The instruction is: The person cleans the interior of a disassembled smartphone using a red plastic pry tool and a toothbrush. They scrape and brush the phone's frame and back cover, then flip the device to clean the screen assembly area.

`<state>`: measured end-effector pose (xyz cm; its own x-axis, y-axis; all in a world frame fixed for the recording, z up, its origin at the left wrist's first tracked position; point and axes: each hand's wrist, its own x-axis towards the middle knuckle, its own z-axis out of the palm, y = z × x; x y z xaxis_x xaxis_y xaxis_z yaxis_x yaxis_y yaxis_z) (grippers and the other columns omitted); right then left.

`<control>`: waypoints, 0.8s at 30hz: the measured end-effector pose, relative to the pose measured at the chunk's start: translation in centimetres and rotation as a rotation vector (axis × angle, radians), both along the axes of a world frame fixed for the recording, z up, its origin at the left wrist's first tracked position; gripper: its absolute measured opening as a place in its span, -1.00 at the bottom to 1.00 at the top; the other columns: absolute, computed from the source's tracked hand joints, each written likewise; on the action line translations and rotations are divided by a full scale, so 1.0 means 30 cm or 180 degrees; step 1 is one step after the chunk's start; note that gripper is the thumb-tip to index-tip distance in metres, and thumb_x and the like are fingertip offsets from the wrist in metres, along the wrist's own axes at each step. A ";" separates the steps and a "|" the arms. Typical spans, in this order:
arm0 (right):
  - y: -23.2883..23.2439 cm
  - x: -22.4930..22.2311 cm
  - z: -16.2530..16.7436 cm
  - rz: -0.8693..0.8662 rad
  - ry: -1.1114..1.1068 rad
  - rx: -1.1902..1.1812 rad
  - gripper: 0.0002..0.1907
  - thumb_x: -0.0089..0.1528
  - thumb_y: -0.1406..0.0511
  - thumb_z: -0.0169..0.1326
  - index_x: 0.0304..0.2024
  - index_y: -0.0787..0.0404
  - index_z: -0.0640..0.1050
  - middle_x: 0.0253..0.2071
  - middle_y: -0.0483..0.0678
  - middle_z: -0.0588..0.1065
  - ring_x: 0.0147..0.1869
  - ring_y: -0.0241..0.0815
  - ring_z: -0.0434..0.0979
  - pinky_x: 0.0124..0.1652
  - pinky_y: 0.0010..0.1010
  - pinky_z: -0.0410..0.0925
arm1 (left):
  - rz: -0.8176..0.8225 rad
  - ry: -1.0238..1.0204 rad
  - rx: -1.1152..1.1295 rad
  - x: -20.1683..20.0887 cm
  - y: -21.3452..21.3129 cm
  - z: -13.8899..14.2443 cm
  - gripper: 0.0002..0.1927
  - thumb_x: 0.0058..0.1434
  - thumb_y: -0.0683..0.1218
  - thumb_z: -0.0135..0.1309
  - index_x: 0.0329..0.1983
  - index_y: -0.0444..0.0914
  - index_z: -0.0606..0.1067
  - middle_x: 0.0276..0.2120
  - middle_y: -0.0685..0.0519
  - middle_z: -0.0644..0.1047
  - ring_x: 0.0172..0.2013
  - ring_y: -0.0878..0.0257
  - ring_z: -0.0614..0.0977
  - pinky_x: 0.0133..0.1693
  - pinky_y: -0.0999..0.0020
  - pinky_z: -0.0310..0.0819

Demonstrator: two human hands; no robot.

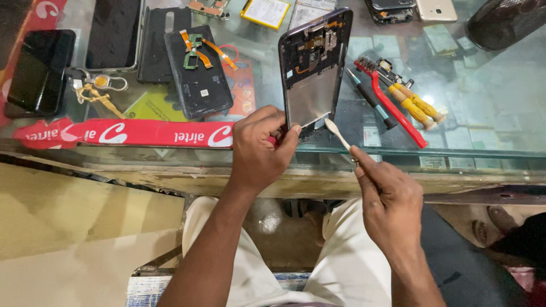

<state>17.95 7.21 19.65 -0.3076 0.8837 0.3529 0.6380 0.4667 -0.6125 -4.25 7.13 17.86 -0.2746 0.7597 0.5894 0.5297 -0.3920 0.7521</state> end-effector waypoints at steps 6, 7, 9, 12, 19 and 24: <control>-0.003 0.010 -0.006 0.0057 0.0172 -0.0001 -0.67 0.31 0.43 0.11 0.14 0.17 0.60 -0.50 0.03 0.40 -0.47 -0.15 0.38 -0.37 -0.36 0.28 | 0.0037 0.0054 0.0013 0.006 0.003 0.001 -0.79 0.17 -0.25 0.21 -0.49 -0.40 0.42 -0.53 -0.03 0.43 -0.57 0.16 0.45 -0.47 0.27 0.27; -0.002 0.011 -0.007 0.0218 0.0187 -0.0022 -0.66 0.30 0.44 0.11 0.14 0.18 0.60 -0.50 0.02 0.40 -0.48 -0.15 0.38 -0.37 -0.38 0.29 | 0.0018 0.0041 0.0028 0.006 0.002 0.001 -0.82 0.16 -0.25 0.20 -0.47 -0.39 0.44 -0.53 -0.03 0.43 -0.57 0.17 0.46 -0.47 0.27 0.28; -0.002 0.012 -0.010 0.0557 0.0219 -0.0065 -0.64 0.27 0.44 0.11 0.13 0.21 0.59 -0.51 0.02 0.39 -0.48 -0.16 0.37 -0.37 -0.40 0.30 | 0.0007 0.0038 0.0056 0.006 0.003 0.002 -0.84 0.16 -0.25 0.19 -0.47 -0.39 0.46 -0.53 -0.03 0.43 -0.57 0.16 0.47 -0.47 0.27 0.28; -0.001 0.011 -0.013 -0.0005 0.0097 -0.0227 -0.65 0.30 0.44 0.12 0.14 0.16 0.62 -0.55 0.06 0.35 -0.52 -0.13 0.35 -0.42 -0.36 0.25 | 0.0036 0.0065 0.0054 0.006 0.001 0.002 -0.81 0.17 -0.25 0.20 -0.48 -0.39 0.43 -0.53 -0.03 0.43 -0.56 0.15 0.46 -0.46 0.26 0.28; -0.004 0.004 -0.017 0.0142 0.0235 -0.0171 -0.64 0.29 0.43 0.12 0.14 0.15 0.61 -0.53 0.03 0.40 -0.51 -0.19 0.34 -0.41 -0.40 0.26 | 0.0020 0.0068 0.0054 0.005 -0.001 0.003 -0.84 0.17 -0.24 0.19 -0.47 -0.38 0.45 -0.53 -0.03 0.43 -0.57 0.17 0.47 -0.47 0.27 0.27; 0.000 0.000 -0.016 0.0331 0.0450 -0.0546 -0.63 0.28 0.44 0.12 0.14 0.15 0.60 -0.54 -0.01 0.43 -0.49 -0.20 0.35 -0.42 -0.40 0.27 | 0.0052 0.0071 0.0061 0.008 -0.005 0.005 -0.83 0.17 -0.25 0.19 -0.47 -0.38 0.44 -0.53 -0.02 0.43 -0.57 0.17 0.45 -0.47 0.27 0.26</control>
<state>17.93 7.21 19.17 -0.3581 0.9006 0.2463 0.4942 0.4067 -0.7684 -4.02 6.99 18.00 -0.2736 0.7437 0.6100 0.5527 -0.3975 0.7325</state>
